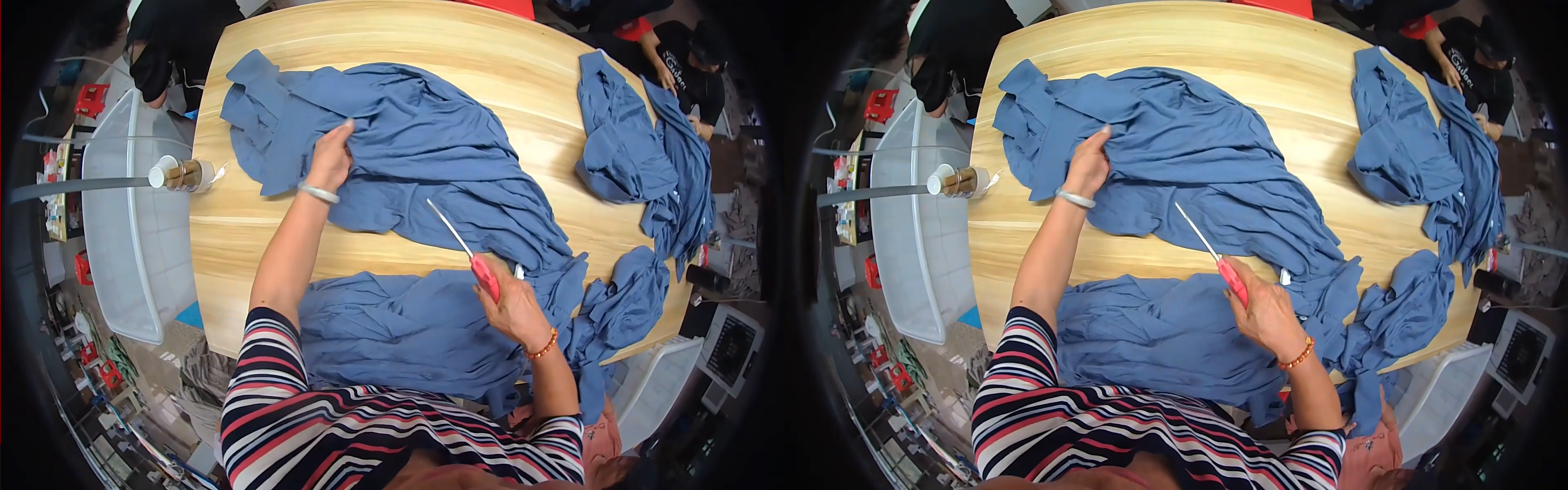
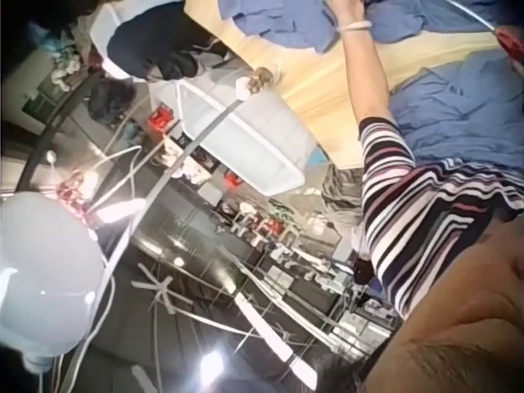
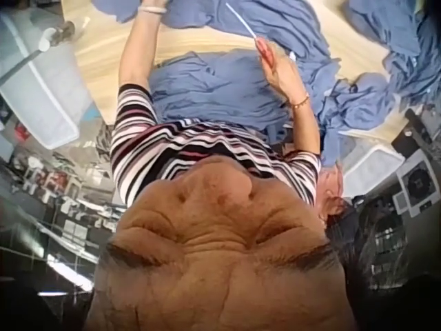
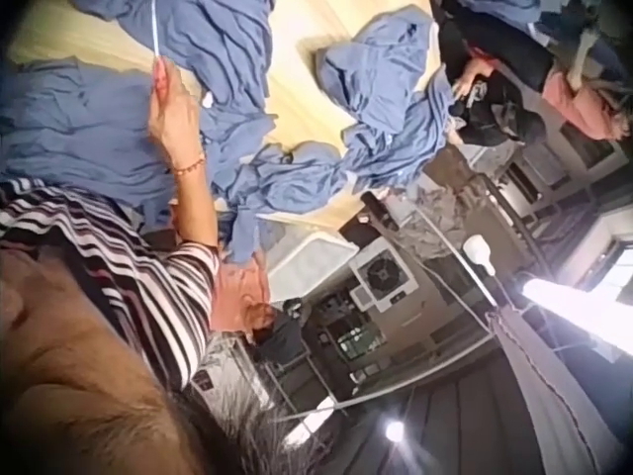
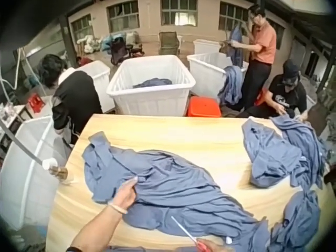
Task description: Inspecting blue fabric garments for loose threads and cutting them off using scissors.
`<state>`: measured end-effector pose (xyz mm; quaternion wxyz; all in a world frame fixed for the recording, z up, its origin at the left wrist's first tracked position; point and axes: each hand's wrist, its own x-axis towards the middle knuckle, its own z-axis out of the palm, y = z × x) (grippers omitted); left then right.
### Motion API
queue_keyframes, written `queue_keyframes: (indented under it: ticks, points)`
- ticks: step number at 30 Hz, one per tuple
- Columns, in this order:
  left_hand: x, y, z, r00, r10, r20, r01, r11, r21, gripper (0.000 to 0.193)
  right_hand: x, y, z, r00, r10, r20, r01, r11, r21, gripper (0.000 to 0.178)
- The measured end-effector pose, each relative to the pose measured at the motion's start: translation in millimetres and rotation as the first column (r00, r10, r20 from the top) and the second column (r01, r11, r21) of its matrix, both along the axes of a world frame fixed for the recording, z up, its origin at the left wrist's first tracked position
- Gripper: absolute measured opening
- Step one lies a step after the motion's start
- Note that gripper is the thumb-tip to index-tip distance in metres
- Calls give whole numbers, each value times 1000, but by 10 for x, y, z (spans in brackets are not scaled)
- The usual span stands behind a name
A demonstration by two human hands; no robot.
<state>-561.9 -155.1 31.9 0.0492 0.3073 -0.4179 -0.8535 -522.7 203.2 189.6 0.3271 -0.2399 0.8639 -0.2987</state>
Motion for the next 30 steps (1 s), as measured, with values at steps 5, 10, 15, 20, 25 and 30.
queue_keyframes:
  ticks: [5,10,15,20,25,30]
  points:
    - [261,88,-48,996,-12,-90,34,966,256,9,-149,-314,-100,999,30,18,-31,998,57,45]
    - [319,238,-288,999,-12,-52,24,971,237,5,-248,-704,-184,994,58,-91,-52,997,62,36]
    - [321,331,-488,995,48,-84,-31,979,202,7,-350,-914,-346,991,121,-62,-113,985,130,34]
    - [306,369,-367,995,92,-42,-86,988,126,8,-280,-801,-389,983,181,9,-179,962,205,35]
    - [475,93,-7,885,-337,321,248,-242,-938,24,-231,-532,-304,981,167,94,-175,981,80,41]
    - [699,-112,211,718,-410,562,528,-205,-824,33,-193,-477,-249,991,127,47,-130,990,60,42]
